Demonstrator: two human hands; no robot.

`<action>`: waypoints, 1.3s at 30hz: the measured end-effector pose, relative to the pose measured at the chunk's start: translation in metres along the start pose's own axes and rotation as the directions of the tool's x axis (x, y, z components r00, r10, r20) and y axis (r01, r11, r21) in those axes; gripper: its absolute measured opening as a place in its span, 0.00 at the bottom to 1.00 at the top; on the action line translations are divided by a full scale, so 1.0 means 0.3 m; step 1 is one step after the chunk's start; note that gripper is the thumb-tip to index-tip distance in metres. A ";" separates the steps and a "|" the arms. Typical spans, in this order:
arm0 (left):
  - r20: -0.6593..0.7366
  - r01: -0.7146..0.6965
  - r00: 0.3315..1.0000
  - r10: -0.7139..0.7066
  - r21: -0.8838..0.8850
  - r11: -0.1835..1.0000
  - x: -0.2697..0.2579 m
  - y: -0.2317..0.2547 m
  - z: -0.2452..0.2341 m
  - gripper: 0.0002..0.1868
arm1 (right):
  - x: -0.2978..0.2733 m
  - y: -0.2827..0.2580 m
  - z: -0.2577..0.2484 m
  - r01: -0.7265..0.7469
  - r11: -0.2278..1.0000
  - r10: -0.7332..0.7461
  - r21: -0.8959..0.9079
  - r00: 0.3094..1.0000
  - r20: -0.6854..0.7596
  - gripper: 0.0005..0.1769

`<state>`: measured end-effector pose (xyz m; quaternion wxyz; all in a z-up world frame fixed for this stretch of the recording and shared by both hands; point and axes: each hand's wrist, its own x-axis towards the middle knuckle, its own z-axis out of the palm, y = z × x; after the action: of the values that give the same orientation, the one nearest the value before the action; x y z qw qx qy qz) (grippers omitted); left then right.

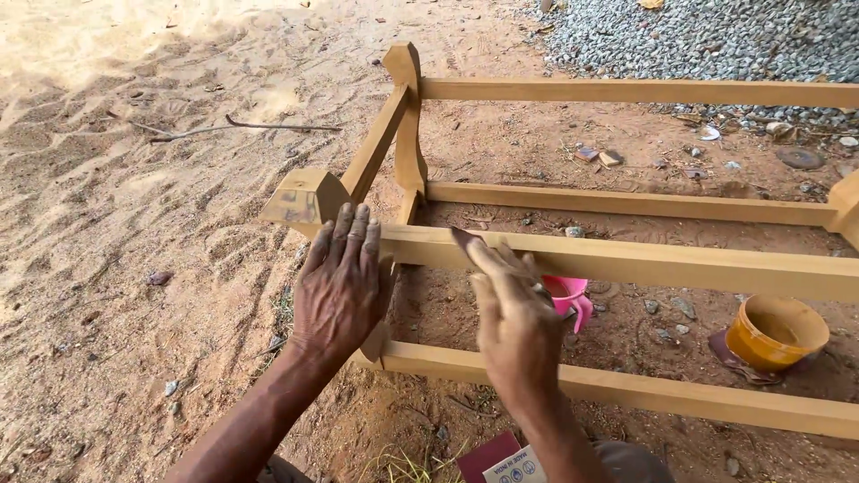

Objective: Sanding the joints and surfaces of a wooden table frame using sandpaper and a chisel for refinement.

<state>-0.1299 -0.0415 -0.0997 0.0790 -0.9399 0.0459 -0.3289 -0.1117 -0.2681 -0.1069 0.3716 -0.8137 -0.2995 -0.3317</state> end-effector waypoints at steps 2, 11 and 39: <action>0.015 -0.019 1.000 0.018 0.043 0.999 0.013 0.007 -0.004 0.36 | -0.056 0.076 -0.059 -0.062 0.994 0.075 0.090 0.986 -0.150 0.14; 0.201 0.171 0.966 -0.163 -0.021 0.985 0.109 0.215 0.023 0.53 | 0.030 0.310 -0.321 0.119 0.891 -0.114 -0.438 0.993 0.038 0.18; -0.174 -0.332 0.934 0.312 -0.743 0.581 0.222 1.121 -0.018 0.34 | -0.094 1.273 -1.188 -0.455 0.709 0.558 -0.539 0.829 0.036 0.20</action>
<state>-0.0928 -0.3819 -0.1150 -0.2660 -0.8565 0.3503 -0.2700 0.0385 -0.7692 -0.1040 0.1892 -0.9611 -0.0004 -0.2012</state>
